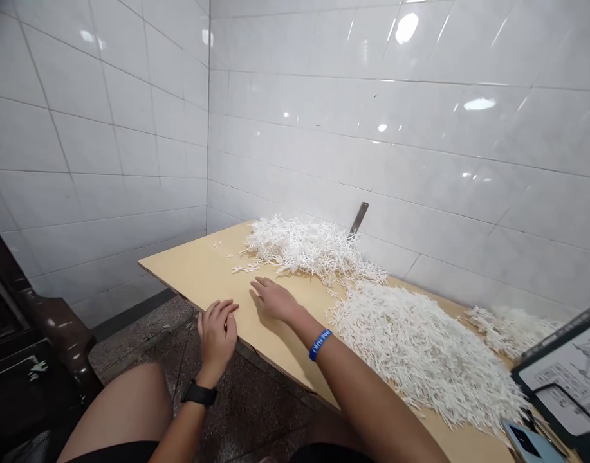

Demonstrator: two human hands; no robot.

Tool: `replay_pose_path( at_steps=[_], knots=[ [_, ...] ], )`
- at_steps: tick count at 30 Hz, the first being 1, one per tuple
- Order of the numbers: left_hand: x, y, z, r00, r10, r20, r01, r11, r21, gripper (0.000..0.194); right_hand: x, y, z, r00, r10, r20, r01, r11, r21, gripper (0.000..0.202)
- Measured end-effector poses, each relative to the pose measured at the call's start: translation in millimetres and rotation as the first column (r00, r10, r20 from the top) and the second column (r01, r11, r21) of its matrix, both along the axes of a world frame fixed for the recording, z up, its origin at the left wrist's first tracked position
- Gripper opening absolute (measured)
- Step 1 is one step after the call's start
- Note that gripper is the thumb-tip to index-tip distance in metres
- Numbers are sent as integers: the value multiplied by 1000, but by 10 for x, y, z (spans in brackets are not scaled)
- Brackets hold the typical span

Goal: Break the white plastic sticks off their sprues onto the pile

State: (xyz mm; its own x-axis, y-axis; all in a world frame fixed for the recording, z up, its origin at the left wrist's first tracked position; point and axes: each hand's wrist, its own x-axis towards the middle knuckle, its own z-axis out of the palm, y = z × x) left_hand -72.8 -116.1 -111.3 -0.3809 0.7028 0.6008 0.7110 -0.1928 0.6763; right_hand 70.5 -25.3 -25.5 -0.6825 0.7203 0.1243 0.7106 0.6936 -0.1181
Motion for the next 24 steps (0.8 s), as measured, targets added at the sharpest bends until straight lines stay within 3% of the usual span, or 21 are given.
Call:
replay_pose_path(
  at_steps=[4, 7, 12, 15, 17, 19, 20, 22, 24],
  knots=[
    [-10, 54, -162, 999, 27, -16, -26, 997, 79, 33, -599, 425, -139, 998, -66, -23, 66, 998, -7, 53],
    [-32, 96, -223, 999, 15, -30, -11, 992, 125, 33, -783, 596, -174, 994, -106, -24, 106, 994, -20, 54],
    [-61, 137, -277, 1000, -26, -9, 27, 985, 172, 32, -659, 443, -227, 998, -63, -28, 63, 998, 5, 37],
    [-89, 138, -291, 999, -46, -12, 47, 983, 179, 32, -471, 270, -180, 999, 29, 43, -30, 999, 27, 30],
    [-111, 139, -302, 998, -58, -21, 60, 982, 177, 32, -312, 262, -3, 986, 128, 106, -132, 991, 31, 32],
    [-127, 145, -315, 997, -72, -31, 76, 982, 175, 32, -107, 402, 334, 994, 87, 67, -94, 990, 108, 37],
    [-132, 150, -321, 996, -77, -35, 82, 981, 177, 32, 11, 527, 552, 1000, -15, -2, 15, 982, 186, 38],
    [-136, 160, -329, 996, -77, -34, 82, 979, 188, 32, 252, 846, 1016, 951, -289, -112, 309, 884, 351, 37],
    [-136, 169, -335, 997, -75, -29, 80, 977, 198, 31, 426, 1174, 1398, 865, -502, 4, 450, 778, 438, 35]
  ],
)
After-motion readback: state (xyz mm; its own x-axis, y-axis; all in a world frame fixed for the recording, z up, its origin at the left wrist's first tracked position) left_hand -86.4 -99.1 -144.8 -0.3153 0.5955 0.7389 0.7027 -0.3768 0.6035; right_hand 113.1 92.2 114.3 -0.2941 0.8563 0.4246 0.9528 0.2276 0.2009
